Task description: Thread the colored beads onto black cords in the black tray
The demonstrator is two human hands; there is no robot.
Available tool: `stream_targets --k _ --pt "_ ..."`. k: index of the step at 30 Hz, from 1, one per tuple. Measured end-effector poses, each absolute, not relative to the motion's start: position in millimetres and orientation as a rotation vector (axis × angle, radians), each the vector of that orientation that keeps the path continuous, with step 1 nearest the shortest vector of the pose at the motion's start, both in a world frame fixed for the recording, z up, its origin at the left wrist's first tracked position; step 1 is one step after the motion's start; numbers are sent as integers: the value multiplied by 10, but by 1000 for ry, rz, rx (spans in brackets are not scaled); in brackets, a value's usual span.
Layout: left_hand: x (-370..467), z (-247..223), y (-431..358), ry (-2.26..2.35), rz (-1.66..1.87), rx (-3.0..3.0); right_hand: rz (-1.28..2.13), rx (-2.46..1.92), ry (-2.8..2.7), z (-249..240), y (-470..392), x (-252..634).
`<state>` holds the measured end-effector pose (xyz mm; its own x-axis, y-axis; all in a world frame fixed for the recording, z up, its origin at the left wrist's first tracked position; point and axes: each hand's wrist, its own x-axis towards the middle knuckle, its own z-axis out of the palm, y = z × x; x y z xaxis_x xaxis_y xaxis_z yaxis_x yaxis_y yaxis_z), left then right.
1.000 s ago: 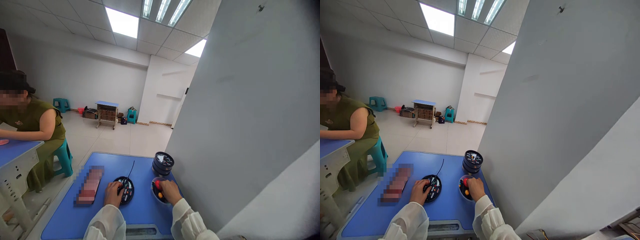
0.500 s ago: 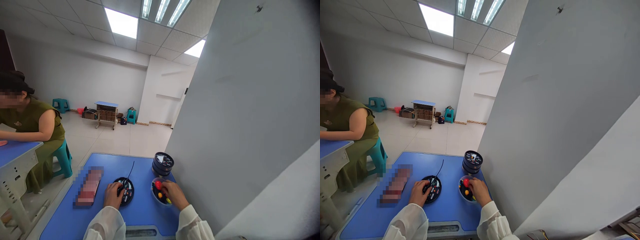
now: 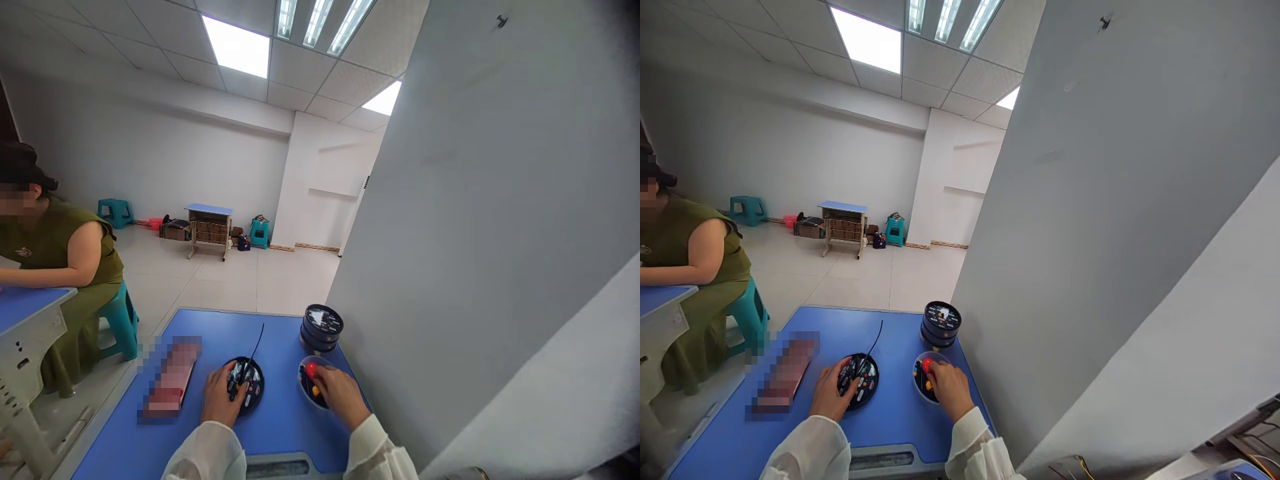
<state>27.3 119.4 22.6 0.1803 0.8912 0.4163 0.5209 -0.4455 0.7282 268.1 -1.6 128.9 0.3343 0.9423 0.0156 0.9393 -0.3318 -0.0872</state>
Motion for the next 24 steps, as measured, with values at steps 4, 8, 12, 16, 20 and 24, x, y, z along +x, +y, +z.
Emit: stream_targets --k 4,8,12,16,20,24 --pt "218 187 1098 1324 1351 1989 43 -2559 -1671 1276 106 2614" --pt "100 79 999 1202 1473 2024 111 -2569 -1594 1230 239 2537" --pt "-17 35 908 1113 1511 2042 177 -2529 -1480 1186 276 2528" --pt "-7 159 769 1120 1544 1908 236 -2391 -1379 1225 241 2606" --pt "166 347 526 1019 1450 1698 353 -2149 -1374 1301 118 2580" --pt "421 401 244 819 1187 1449 565 -1838 -1457 1201 -171 2291"
